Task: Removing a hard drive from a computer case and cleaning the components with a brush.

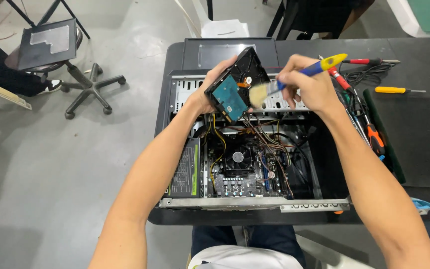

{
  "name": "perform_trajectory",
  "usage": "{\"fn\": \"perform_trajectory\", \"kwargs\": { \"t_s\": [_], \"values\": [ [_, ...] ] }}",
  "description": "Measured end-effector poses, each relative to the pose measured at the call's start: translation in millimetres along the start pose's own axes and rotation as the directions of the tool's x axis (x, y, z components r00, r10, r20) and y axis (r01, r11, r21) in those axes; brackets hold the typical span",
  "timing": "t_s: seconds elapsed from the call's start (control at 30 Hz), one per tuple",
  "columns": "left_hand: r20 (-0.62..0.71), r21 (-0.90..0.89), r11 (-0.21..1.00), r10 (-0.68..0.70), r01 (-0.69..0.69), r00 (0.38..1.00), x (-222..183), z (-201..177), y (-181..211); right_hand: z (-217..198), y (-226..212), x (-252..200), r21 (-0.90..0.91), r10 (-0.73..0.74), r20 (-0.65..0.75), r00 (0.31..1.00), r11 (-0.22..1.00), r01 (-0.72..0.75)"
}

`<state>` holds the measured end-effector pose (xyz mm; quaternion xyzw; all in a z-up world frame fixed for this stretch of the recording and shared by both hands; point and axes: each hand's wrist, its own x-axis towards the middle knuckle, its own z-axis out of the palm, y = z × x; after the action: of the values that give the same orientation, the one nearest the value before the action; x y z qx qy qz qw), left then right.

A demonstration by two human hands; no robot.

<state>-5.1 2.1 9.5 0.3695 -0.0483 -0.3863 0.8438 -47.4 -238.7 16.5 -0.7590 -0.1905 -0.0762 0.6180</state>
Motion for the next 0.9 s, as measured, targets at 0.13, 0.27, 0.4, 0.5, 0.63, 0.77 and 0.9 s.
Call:
{"fn": "perform_trajectory", "kwargs": {
  "t_s": [0.13, 0.27, 0.4, 0.5, 0.63, 0.77, 0.9],
  "values": [
    [0.005, 0.000, 0.999, -0.050, 0.050, 0.999, -5.6, 5.1, -1.2, 9.3, -5.5, 1.1, -0.029, -0.075, -0.153, 0.985, 0.997, 0.071],
    [-0.022, -0.019, 1.000, 0.006, -0.006, 1.000, 33.9, -47.7, -9.3, 19.1, -16.1, -7.8, 0.039, -0.004, -0.001, 1.000, 0.999, 0.004],
    [-0.008, -0.024, 1.000, -0.009, 0.008, 1.000, -19.3, 19.8, -0.6, 7.4, -7.5, 1.8, -0.049, -0.027, -0.071, 0.997, 0.999, 0.024],
    [-0.002, -0.044, 0.999, -0.002, 0.002, 1.000, -14.2, 13.5, -1.2, 22.4, -10.9, -3.1, 0.072, -0.005, -0.083, 0.997, 0.997, 0.011],
    [-0.002, -0.015, 1.000, 0.027, -0.027, 1.000, 20.7, -28.1, 0.3, 16.4, -21.0, -2.5, 0.081, 0.054, 0.092, 0.994, 0.995, -0.061],
    [0.009, -0.040, 0.999, 0.027, -0.026, 1.000, -16.7, 14.6, -2.6, 3.5, -11.7, 1.5, -0.026, -0.002, -0.028, 1.000, 1.000, 0.001],
    [-0.003, -0.055, 0.998, 0.009, -0.009, 1.000, -20.2, 17.8, -4.2, 18.2, -21.9, -3.9, 0.031, -0.019, 0.002, 1.000, 0.999, 0.019]
  ]
}}
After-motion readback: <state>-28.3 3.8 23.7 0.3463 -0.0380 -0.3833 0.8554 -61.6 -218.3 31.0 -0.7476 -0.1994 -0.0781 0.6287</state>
